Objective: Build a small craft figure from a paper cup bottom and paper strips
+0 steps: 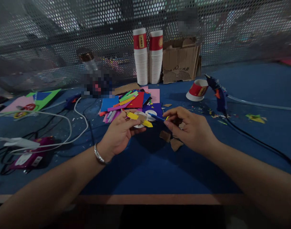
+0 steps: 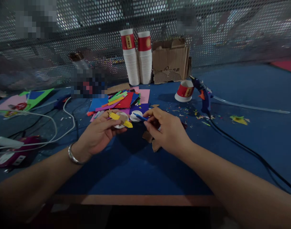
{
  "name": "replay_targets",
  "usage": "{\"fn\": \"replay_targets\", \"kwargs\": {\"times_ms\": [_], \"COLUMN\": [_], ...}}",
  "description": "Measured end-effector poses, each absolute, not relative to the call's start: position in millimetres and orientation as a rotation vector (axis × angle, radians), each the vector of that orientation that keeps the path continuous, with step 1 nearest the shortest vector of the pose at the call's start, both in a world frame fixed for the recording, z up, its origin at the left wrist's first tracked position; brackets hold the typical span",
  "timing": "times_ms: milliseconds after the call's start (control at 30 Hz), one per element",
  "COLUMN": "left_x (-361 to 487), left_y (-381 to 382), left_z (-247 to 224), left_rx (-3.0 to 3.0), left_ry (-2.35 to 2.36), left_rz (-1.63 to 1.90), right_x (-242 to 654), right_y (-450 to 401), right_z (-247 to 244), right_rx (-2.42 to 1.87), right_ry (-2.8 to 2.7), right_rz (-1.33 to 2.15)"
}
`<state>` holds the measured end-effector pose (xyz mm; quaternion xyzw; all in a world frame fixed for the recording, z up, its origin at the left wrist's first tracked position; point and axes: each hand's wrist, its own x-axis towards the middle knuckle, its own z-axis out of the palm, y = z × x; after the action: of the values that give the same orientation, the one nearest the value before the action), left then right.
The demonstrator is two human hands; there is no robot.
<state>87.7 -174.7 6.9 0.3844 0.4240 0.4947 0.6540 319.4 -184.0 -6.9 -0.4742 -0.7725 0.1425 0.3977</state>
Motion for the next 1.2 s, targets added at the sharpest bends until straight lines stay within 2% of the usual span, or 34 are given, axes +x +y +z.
{"fn": "replay_targets", "kwargs": {"times_ms": [400, 767, 1200], "left_x": [83.2, 86.9, 83.9], "left_y": [-182.8, -195.1, -188.6], "left_z": [7.0, 11.6, 12.1], "left_rx": [0.935, 1.021, 1.002], "left_ry": [0.918, 0.831, 0.852], "left_rz": [0.748, 0.420, 0.474], "right_x": [321.2, 324.8, 315.8], "right_y": [-152.0, -147.5, -147.1], "right_z": [-21.2, -21.7, -22.8], "right_rx": [-1.355, -1.443, -1.204], "right_ry": [-2.223, -2.158, -2.376], "right_rz": [0.219, 0.246, -0.137]}}
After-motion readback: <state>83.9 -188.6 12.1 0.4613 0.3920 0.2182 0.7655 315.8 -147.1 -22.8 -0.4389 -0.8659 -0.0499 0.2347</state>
